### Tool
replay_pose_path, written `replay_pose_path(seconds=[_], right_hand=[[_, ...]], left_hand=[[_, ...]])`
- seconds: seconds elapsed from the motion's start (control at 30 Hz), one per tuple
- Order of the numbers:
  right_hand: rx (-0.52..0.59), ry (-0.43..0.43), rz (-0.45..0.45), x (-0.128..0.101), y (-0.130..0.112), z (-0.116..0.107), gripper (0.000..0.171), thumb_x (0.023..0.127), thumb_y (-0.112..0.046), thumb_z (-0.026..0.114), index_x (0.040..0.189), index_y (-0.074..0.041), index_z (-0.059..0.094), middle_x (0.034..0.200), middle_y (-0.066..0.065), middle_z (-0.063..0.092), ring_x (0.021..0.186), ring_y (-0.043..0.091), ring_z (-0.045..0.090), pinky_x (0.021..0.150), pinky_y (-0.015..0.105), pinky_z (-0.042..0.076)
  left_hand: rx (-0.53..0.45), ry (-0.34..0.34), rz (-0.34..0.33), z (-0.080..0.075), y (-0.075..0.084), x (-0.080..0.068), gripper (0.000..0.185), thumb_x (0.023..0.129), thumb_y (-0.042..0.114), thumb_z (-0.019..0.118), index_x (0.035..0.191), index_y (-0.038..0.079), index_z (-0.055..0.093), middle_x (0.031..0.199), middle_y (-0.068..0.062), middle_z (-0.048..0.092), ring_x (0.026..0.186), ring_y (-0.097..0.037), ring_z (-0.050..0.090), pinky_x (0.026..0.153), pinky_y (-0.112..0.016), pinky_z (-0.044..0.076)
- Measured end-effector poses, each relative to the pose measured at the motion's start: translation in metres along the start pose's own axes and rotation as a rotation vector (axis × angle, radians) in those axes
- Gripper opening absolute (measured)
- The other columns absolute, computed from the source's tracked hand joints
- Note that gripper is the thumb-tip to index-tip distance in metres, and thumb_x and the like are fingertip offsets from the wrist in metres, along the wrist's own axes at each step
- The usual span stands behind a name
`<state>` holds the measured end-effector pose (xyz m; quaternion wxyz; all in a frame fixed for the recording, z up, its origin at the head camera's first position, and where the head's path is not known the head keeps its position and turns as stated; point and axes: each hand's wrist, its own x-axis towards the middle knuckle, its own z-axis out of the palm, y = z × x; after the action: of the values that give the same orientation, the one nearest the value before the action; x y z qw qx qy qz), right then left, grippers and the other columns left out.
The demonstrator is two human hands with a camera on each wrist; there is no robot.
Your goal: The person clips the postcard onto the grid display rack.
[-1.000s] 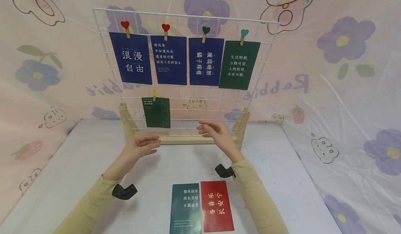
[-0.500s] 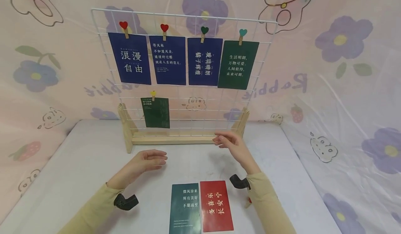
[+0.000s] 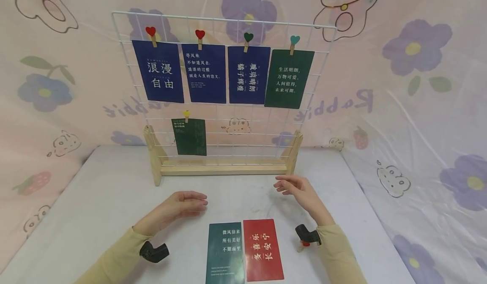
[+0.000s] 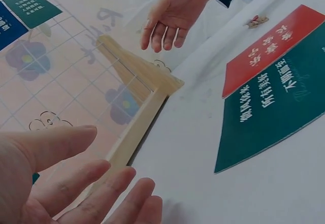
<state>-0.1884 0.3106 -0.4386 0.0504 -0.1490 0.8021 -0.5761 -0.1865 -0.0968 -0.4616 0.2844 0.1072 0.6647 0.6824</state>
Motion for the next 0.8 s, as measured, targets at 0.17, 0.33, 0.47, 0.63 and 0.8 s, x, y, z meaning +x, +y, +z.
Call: replay_pose_path(seconds=[0.17, 0.33, 0.47, 0.63, 0.8], right_hand=[[-0.04, -0.023, 0.076, -0.017, 0.011, -0.011, 0.037, 0.101, -0.024, 0.05, 0.127, 0.003, 0.056, 0.112, 0.02, 0.065, 0.101, 0.032, 0.063, 0.082, 0.03, 0.054], [-0.091, -0.052, 0.115, -0.031, 0.021, -0.021, 0.04, 0.101, -0.025, 0.05, 0.128, 0.005, 0.054, 0.111, 0.015, 0.067, 0.099, 0.023, 0.064, 0.08, 0.033, 0.054], [-0.096, -0.067, 0.132, -0.039, 0.025, -0.028, 0.039, 0.101, -0.024, 0.05, 0.127, 0.006, 0.055, 0.111, 0.017, 0.066, 0.099, 0.025, 0.064, 0.079, 0.035, 0.054], [-0.108, -0.086, 0.189, -0.049, 0.028, -0.035, 0.04, 0.102, -0.026, 0.049, 0.126, 0.005, 0.057, 0.112, 0.017, 0.066, 0.099, 0.028, 0.064, 0.078, 0.034, 0.053], [-0.116, -0.104, 0.236, -0.059, 0.033, -0.043, 0.04, 0.102, -0.028, 0.049, 0.125, 0.003, 0.058, 0.112, 0.017, 0.066, 0.098, 0.028, 0.063, 0.077, 0.033, 0.051]], left_hand=[[0.009, -0.011, -0.04, 0.003, -0.005, 0.001, 0.044, 0.092, 0.015, 0.065, 0.125, -0.012, 0.053, 0.119, -0.023, 0.061, 0.102, -0.026, 0.063, 0.09, -0.038, 0.052], [0.006, -0.023, -0.068, 0.006, -0.01, 0.001, 0.042, 0.092, 0.012, 0.064, 0.124, -0.012, 0.053, 0.116, -0.021, 0.063, 0.093, -0.018, 0.063, 0.086, -0.035, 0.053], [0.006, -0.039, -0.071, 0.007, -0.011, 0.0, 0.042, 0.093, 0.011, 0.063, 0.125, -0.013, 0.052, 0.117, -0.021, 0.062, 0.095, -0.02, 0.063, 0.086, -0.037, 0.053], [0.004, -0.05, -0.102, 0.007, -0.011, -0.001, 0.042, 0.093, 0.013, 0.063, 0.125, -0.012, 0.053, 0.117, -0.018, 0.062, 0.096, -0.022, 0.063, 0.087, -0.04, 0.053], [0.006, -0.055, -0.116, 0.008, -0.013, -0.002, 0.04, 0.093, 0.012, 0.063, 0.124, -0.012, 0.053, 0.115, -0.017, 0.063, 0.098, -0.024, 0.063, 0.085, -0.04, 0.054]])
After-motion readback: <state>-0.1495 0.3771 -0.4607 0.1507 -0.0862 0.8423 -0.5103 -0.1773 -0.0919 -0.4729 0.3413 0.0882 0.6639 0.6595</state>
